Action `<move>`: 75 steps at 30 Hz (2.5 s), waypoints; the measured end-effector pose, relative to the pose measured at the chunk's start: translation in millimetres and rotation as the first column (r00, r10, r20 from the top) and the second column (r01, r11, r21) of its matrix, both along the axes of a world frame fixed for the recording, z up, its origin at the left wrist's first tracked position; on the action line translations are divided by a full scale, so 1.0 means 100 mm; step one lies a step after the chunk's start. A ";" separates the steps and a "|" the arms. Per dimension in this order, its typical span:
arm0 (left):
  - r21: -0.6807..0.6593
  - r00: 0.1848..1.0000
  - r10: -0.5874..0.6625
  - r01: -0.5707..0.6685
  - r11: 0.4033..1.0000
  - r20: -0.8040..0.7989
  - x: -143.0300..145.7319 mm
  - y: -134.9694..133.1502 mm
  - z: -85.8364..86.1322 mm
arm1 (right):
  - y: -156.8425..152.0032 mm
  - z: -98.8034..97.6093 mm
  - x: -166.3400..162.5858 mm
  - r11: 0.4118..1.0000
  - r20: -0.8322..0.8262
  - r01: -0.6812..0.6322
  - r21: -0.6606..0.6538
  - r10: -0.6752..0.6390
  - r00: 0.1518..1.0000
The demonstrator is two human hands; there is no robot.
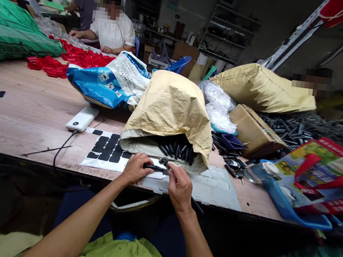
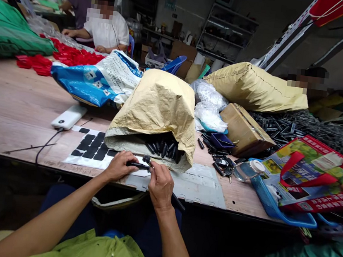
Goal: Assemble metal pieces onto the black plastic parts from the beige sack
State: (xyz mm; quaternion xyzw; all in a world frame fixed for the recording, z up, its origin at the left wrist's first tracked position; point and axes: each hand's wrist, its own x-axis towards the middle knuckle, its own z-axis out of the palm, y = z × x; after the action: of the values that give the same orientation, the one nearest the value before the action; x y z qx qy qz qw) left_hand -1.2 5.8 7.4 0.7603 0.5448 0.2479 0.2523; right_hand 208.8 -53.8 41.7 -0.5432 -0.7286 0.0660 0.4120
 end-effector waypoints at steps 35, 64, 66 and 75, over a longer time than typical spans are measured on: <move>-0.022 0.999 -0.012 0.012 1.000 0.031 -0.02 -0.04 0.10 | 0.25 -0.38 0.33 0.985 0.237 0.152 0.075 -0.166 0.957; 0.065 0.960 -0.045 0.028 0.997 0.277 -0.10 -0.19 0.12 | 0.23 -0.40 0.32 0.983 0.284 0.173 0.063 -0.184 0.941; 0.038 0.938 -0.072 0.063 0.997 0.340 -0.16 -0.39 0.17 | 0.23 -0.40 0.33 0.983 0.284 0.172 0.062 -0.183 0.941; -0.185 0.993 0.064 -0.045 0.982 0.097 -0.53 -1.32 -0.39 | 0.23 -0.40 0.32 0.981 0.282 0.182 0.064 -0.193 0.940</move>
State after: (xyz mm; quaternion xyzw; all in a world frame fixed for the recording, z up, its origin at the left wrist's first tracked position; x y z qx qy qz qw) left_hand -53.9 -126.2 -31.6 0.7051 0.5720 0.2426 0.3417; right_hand 240.3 -30.5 2.2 -0.6062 -0.7267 -0.0664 0.3162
